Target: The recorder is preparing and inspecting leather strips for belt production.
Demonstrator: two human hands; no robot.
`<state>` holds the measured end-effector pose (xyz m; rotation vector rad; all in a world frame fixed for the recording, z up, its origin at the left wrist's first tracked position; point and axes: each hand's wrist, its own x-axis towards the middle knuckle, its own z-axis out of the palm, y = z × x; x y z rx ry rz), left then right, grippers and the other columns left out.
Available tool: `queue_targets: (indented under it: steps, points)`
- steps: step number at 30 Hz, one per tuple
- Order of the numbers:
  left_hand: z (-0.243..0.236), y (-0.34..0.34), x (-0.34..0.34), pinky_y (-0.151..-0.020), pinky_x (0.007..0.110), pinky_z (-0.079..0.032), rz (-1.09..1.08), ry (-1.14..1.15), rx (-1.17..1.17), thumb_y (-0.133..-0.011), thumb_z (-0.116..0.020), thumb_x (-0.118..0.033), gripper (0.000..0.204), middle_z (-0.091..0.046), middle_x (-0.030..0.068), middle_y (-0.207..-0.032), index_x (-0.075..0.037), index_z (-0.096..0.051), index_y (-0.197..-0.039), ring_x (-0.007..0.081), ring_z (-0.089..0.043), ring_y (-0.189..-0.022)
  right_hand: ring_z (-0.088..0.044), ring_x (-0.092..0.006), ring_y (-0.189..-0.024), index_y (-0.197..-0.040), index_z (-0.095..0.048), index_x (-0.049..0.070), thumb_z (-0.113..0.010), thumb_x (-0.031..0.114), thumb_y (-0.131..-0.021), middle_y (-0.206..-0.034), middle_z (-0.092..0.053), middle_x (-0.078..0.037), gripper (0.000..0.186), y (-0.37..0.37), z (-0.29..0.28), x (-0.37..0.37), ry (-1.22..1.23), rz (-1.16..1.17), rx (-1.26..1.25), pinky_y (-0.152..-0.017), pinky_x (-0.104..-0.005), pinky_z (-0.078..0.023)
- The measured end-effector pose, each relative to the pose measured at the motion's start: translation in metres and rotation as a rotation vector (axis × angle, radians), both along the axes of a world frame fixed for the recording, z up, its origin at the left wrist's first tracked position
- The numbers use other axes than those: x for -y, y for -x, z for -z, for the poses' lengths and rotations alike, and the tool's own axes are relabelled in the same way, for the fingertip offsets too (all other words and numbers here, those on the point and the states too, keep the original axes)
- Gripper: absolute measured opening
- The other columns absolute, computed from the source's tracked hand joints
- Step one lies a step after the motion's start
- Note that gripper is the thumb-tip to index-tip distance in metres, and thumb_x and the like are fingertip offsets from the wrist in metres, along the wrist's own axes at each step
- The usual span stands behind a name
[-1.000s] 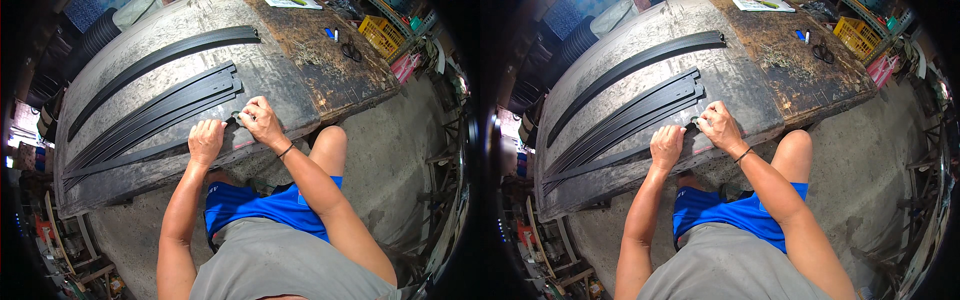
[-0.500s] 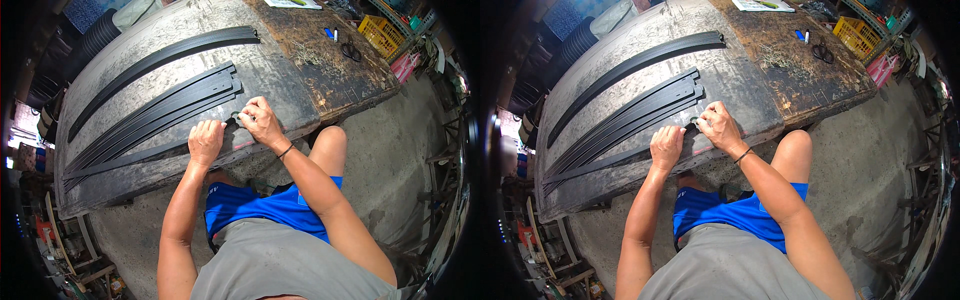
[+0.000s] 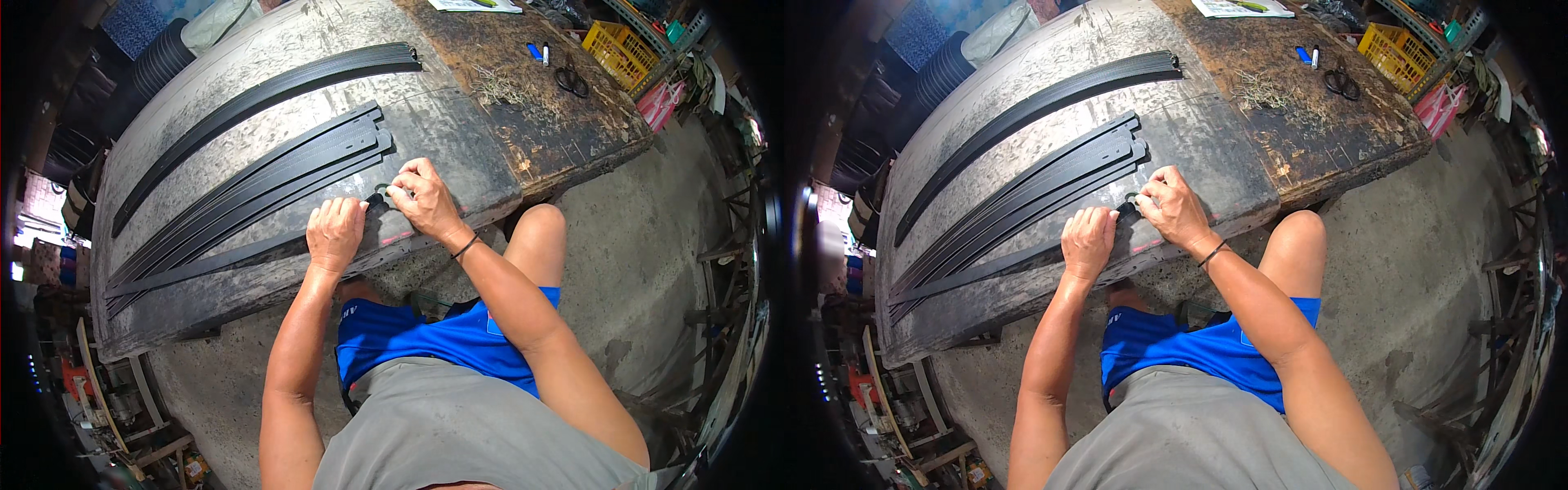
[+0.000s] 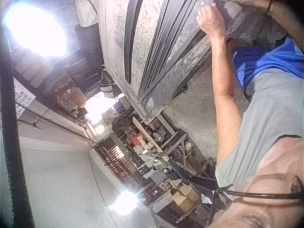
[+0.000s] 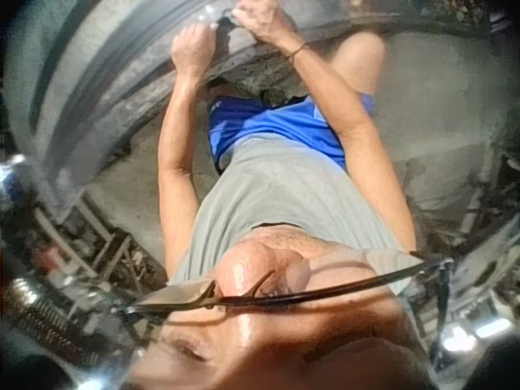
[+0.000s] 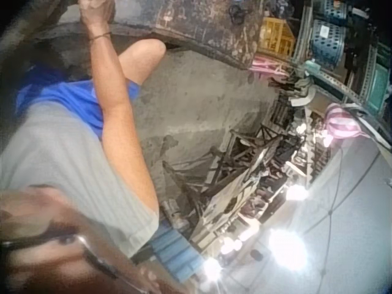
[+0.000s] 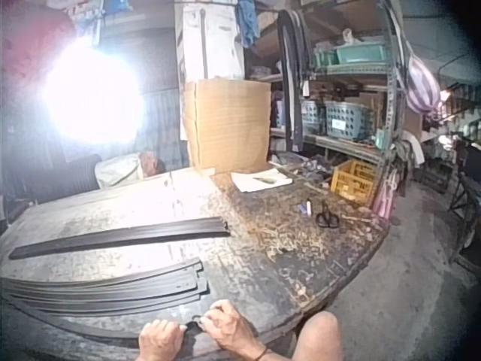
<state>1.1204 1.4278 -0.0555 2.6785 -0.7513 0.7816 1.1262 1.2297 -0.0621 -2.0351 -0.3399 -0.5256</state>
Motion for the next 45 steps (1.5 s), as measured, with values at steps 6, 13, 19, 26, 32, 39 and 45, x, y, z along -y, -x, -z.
queue_targets:
  steps: [6, 13, 19, 26, 32, 39, 45]
  points:
    - [-0.009, 0.003, 0.003, -0.064, 0.036, -0.045, -0.006, -0.112, -0.033, -0.088, -0.066, -0.018, 0.033, -0.059, 0.0025, -0.078, -0.017, -0.063, -0.121, 0.0219, -0.059, -0.074, -0.055, -0.0098, -0.070, -0.084, -0.064, 0.000, -0.070, 0.013, -0.087, -0.098, -0.054, -0.005, 0.015, -0.007, 0.003, 0.002, -0.231, 0.096, -0.131, -0.063, -0.0252, -0.048]
    - [-0.011, -0.003, 0.002, -0.063, 0.033, -0.047, 0.055, -0.187, -0.076, -0.084, -0.065, -0.015, 0.044, -0.060, -0.0009, -0.078, -0.026, -0.061, -0.126, 0.0186, -0.060, -0.073, -0.056, -0.0137, -0.070, -0.081, -0.064, 0.001, -0.071, 0.014, -0.085, -0.095, -0.054, -0.007, 0.016, -0.010, 0.004, 0.005, -0.339, 0.125, -0.202, -0.066, -0.0284, -0.049]
    - [-0.015, -0.001, 0.003, -0.063, 0.036, -0.050, 0.005, -0.021, -0.094, -0.088, -0.063, -0.015, 0.032, -0.064, 0.0007, -0.080, -0.021, -0.062, -0.119, 0.0224, -0.063, -0.074, -0.053, -0.0084, -0.070, -0.083, -0.064, -0.001, -0.071, 0.015, -0.087, -0.097, -0.053, -0.004, 0.018, -0.012, 0.007, 0.006, -0.322, 0.121, -0.164, -0.063, -0.0244, -0.046]
    - [-0.021, -0.019, -0.008, -0.066, 0.040, -0.051, 0.209, -0.036, -0.155, -0.086, -0.068, -0.017, 0.008, -0.062, 0.0078, -0.082, -0.012, -0.065, -0.092, 0.0313, -0.063, -0.078, -0.058, -0.0159, -0.072, -0.081, -0.064, 0.000, -0.071, 0.012, -0.084, -0.096, -0.055, -0.008, 0.014, -0.005, -0.002, 0.004, -0.228, 0.064, -0.177, -0.068, -0.0301, -0.050]
    - [0.004, -0.010, 0.002, -0.063, 0.039, -0.049, 0.070, 0.167, -0.086, -0.081, -0.070, -0.012, 0.011, -0.060, 0.0075, -0.081, -0.010, -0.064, -0.089, 0.0269, -0.061, -0.074, -0.060, -0.0247, -0.087, -0.081, -0.067, 0.001, -0.073, 0.012, -0.080, -0.100, -0.056, -0.011, 0.013, -0.004, 0.000, 0.008, -0.033, -0.041, -0.066, -0.077, -0.0345, -0.051]
    - [-0.004, -0.005, -0.003, -0.071, 0.041, -0.049, 0.139, 0.239, -0.229, -0.076, -0.075, -0.015, 0.019, -0.060, 0.0090, -0.084, -0.006, -0.063, -0.087, 0.0299, -0.061, -0.080, -0.060, -0.0298, -0.093, -0.081, -0.067, 0.002, -0.074, 0.012, -0.076, -0.104, -0.057, -0.012, 0.013, -0.004, 0.001, 0.011, 0.069, -0.084, 0.008, -0.082, -0.0370, -0.051]
    - [-0.005, -0.003, -0.004, -0.073, 0.042, -0.049, 0.120, 0.237, -0.262, -0.074, -0.078, -0.018, 0.023, -0.060, 0.0101, -0.087, -0.006, -0.063, -0.086, 0.0311, -0.060, -0.083, -0.060, -0.0295, -0.098, -0.081, -0.068, 0.000, -0.075, 0.014, -0.076, -0.105, -0.058, -0.015, 0.016, -0.003, -0.001, 0.011, 0.083, -0.106, -0.019, -0.085, -0.0364, -0.049]
